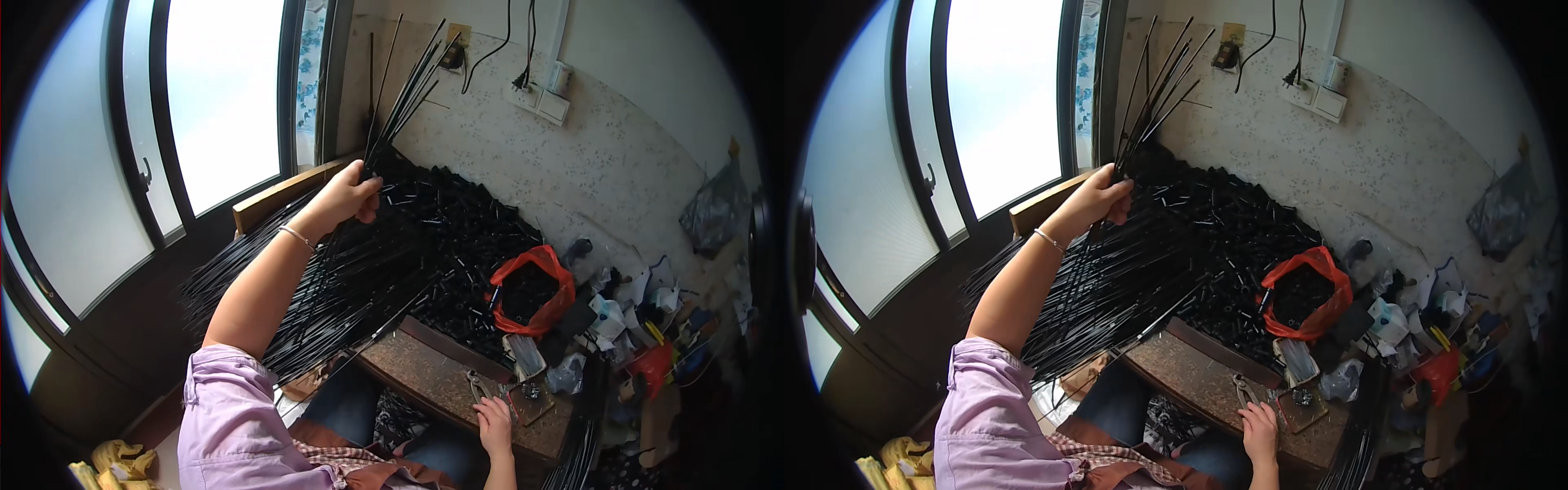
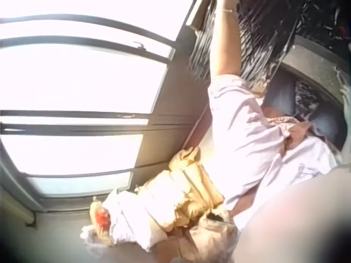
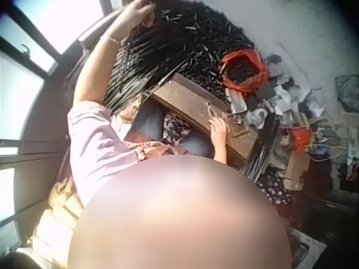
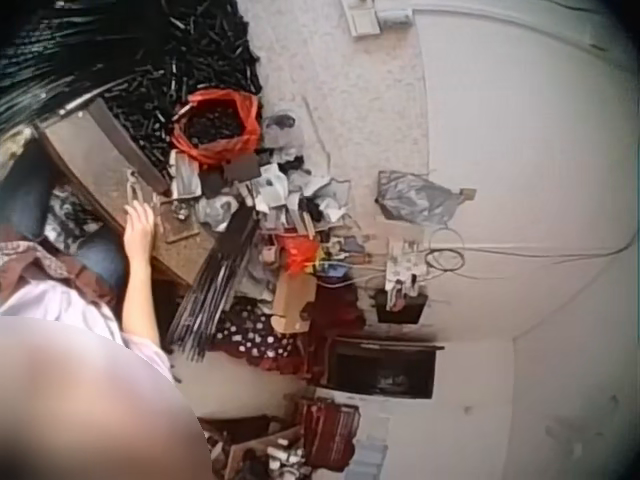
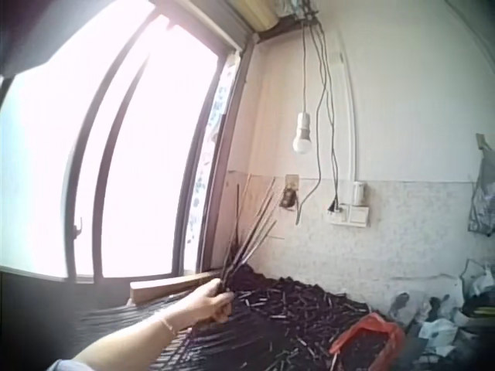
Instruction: Assembling umbrella ribs by attaching plastic tips and connectors to the rods.
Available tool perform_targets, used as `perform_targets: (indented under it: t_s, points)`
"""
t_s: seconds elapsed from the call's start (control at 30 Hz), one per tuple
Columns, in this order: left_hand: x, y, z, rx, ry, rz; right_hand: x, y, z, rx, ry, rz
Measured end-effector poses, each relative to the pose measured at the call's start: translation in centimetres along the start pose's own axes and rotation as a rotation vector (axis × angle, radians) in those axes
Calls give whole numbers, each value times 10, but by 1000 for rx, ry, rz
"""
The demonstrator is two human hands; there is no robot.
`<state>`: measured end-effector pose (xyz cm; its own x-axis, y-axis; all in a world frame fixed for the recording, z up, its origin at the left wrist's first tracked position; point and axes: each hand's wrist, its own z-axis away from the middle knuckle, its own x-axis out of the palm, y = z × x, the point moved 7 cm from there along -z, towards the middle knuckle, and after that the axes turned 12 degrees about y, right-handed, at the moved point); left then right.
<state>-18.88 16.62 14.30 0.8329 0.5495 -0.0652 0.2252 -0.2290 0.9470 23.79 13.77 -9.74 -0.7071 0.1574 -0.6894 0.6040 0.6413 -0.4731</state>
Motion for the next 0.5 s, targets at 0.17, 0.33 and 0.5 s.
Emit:
perform_targets:
  t_s: [0.17,0.33,0.5]
  points:
    - [89,25,8,227,121,128,-9,12,11,41,-2,18]
    - [149,-19,52,282,305,260,-21,29,26,113,23,57]
    - [181,-54,98,75,27,374,-29,12,22,34,7,139]
